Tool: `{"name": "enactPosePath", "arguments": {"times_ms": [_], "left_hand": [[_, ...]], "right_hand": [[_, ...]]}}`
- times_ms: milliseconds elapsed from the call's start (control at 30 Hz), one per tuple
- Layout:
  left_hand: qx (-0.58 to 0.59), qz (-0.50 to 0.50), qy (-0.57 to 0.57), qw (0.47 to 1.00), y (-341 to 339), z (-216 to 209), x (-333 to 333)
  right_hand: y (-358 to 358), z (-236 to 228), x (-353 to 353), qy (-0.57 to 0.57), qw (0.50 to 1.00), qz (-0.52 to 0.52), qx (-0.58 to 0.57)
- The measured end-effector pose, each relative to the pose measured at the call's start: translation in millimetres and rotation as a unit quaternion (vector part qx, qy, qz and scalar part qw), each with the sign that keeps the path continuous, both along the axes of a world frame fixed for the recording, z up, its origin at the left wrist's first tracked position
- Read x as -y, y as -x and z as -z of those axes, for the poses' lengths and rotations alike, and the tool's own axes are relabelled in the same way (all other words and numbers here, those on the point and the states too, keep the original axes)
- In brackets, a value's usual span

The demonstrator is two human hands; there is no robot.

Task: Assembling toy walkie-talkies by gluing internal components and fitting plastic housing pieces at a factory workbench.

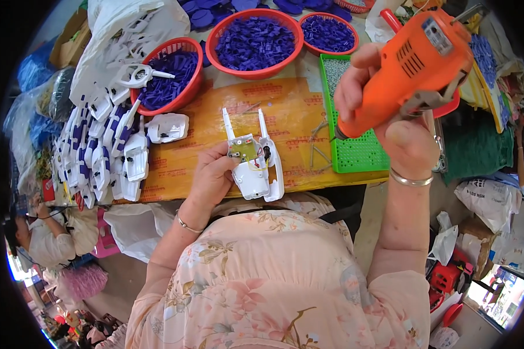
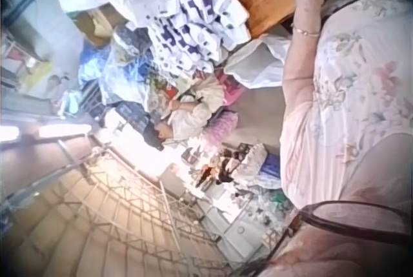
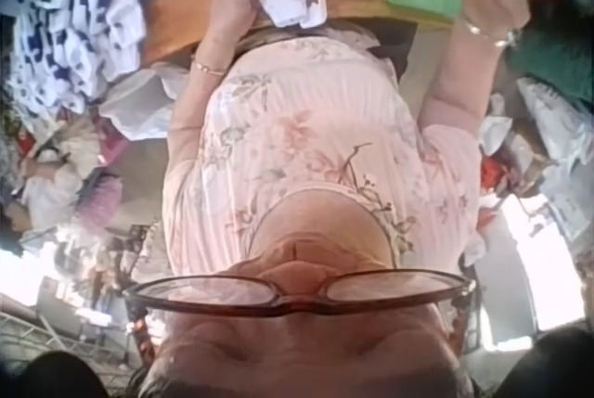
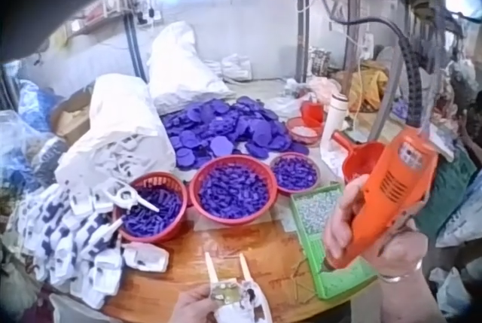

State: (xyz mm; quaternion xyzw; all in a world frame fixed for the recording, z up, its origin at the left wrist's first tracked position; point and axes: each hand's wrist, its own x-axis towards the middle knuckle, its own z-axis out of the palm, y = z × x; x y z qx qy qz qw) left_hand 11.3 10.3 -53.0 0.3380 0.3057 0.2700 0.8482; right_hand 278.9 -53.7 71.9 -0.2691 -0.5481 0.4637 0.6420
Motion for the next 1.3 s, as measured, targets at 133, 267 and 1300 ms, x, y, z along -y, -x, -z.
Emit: {"name": "enactPosePath", "arguments": {"times_ms": [133,267,1300], "left_hand": [[0.005,0.004,0.01,1.0,-5.3,-0.4,-0.7],[-0.045,0.022,0.003,0.999,-5.8,2.9,-3.7],[-0.027,-0.022,-0.023,0.999,-4.3,4.5,0.1]], "right_hand": [[4.4,5.5,2.8,-0.004,0.983,0.167,0.079],[-6.8,2.3,12.9,0.04,0.962,0.258,0.083],[-43.5,56.3,22.2,0.032,0.864,0.492,0.105]]}}
